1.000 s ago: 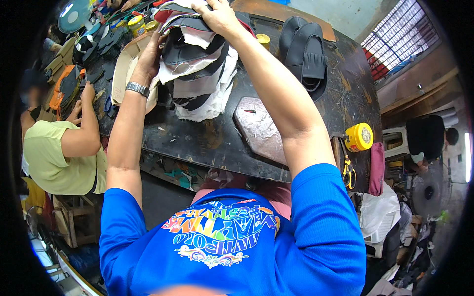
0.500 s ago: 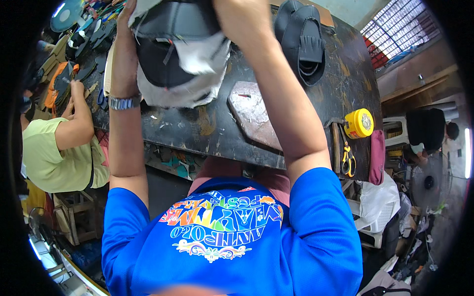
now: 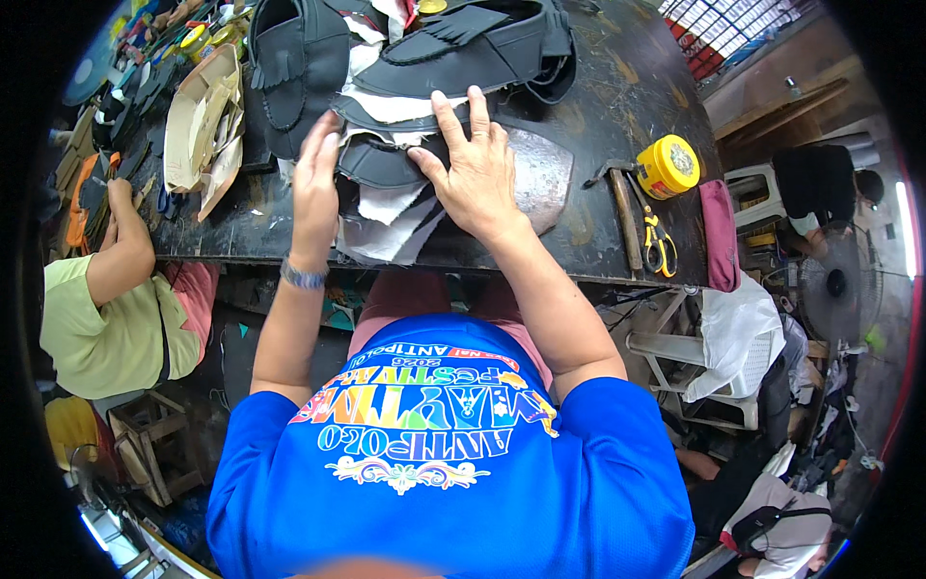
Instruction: The person trims excess material from the edges of black slipper uppers using yellow-handled scissors. They repeatedly pick up a slipper, trim along the perimeter, inspect the result, and place it aside before moving to the next one.
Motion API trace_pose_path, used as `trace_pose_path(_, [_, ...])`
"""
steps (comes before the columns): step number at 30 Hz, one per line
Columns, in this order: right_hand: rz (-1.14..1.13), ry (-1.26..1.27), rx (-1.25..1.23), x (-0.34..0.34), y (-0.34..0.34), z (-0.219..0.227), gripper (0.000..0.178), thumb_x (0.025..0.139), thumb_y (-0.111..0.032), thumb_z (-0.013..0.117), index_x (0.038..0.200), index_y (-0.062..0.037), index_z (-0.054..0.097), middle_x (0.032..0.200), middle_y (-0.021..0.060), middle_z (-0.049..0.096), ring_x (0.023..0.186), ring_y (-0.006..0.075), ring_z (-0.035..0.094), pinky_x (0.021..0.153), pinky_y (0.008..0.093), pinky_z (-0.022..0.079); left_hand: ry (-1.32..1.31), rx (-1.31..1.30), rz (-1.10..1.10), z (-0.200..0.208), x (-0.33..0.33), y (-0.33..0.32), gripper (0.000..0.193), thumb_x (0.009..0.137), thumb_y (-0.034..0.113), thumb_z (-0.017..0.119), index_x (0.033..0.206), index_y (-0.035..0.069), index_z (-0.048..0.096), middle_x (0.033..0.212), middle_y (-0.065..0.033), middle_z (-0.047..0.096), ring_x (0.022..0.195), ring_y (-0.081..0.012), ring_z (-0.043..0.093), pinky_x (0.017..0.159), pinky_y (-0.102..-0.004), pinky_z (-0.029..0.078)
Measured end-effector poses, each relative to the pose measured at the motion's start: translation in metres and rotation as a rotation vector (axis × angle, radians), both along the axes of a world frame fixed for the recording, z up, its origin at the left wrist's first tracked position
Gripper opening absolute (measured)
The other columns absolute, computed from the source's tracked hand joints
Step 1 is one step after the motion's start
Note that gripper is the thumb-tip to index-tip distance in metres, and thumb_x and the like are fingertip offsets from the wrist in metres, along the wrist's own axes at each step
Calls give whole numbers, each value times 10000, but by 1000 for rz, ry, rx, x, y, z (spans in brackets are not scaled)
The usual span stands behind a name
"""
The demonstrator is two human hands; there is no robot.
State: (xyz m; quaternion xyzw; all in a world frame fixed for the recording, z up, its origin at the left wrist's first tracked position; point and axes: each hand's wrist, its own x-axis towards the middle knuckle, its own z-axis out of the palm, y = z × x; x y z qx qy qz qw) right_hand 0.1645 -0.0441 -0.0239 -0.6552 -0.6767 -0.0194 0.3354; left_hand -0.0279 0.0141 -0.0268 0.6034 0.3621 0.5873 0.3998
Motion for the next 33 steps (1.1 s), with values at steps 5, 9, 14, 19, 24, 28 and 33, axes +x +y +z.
trace_pose_path(5, [11,-130,11,-4,11,17,638,857,-452,662,1420,-227,463,1436,243,379,1069,441,545,875,498,496,588,578,3,9,19,-73,479,789,154,710,1251,124,587,1366,-97,500,1342,-288,400,1170,-475,129])
trace_pose_path(9, [152,-56,197,30,26,32,416,829,-347,722,1194,-158,657,1134,183,630,829,297,682,738,402,557,983,755,-11,-21,39,-72,543,786,286,724,1304,214,579,1479,-46,418,1433,-224,296,1176,-558,-24])
trace_pose_path(14, [57,911,73,99,38,38,249,878,-241,712,1005,-30,678,846,45,669,698,118,641,612,233,502,1241,861,-10,-51,13,-39,390,834,243,667,1223,223,646,1498,14,415,1454,-189,251,1188,-526,-27])
trace_pose_path(19, [102,1919,-374,121,44,8,447,904,-422,662,1091,-20,614,959,147,656,828,249,656,753,408,543,1226,891,-31,-50,-1,-29,388,823,202,672,1210,223,656,1478,30,440,1442,-169,276,1203,-487,8])
trace_pose_path(24, [281,2128,-330,111,76,-5,324,869,-333,723,960,-32,648,893,84,664,788,227,636,787,389,502,1166,775,-68,-37,5,-42,357,796,196,697,1152,200,678,1434,15,481,1419,-174,313,1198,-477,54])
trace_pose_path(28, [487,2153,-139,92,85,4,114,896,-175,692,844,-84,649,851,70,694,829,225,679,782,410,536,899,607,-153,-20,15,-60,359,780,161,729,1136,174,689,1359,-46,541,1322,-237,439,1149,-453,222])
trace_pose_path(33, [766,2114,39,61,54,5,44,929,-128,634,886,-124,638,874,95,706,844,237,697,786,427,566,-6,-164,-547,1,54,-73,499,920,191,648,1363,12,506,1365,-92,500,1247,-206,501,1030,-352,395])
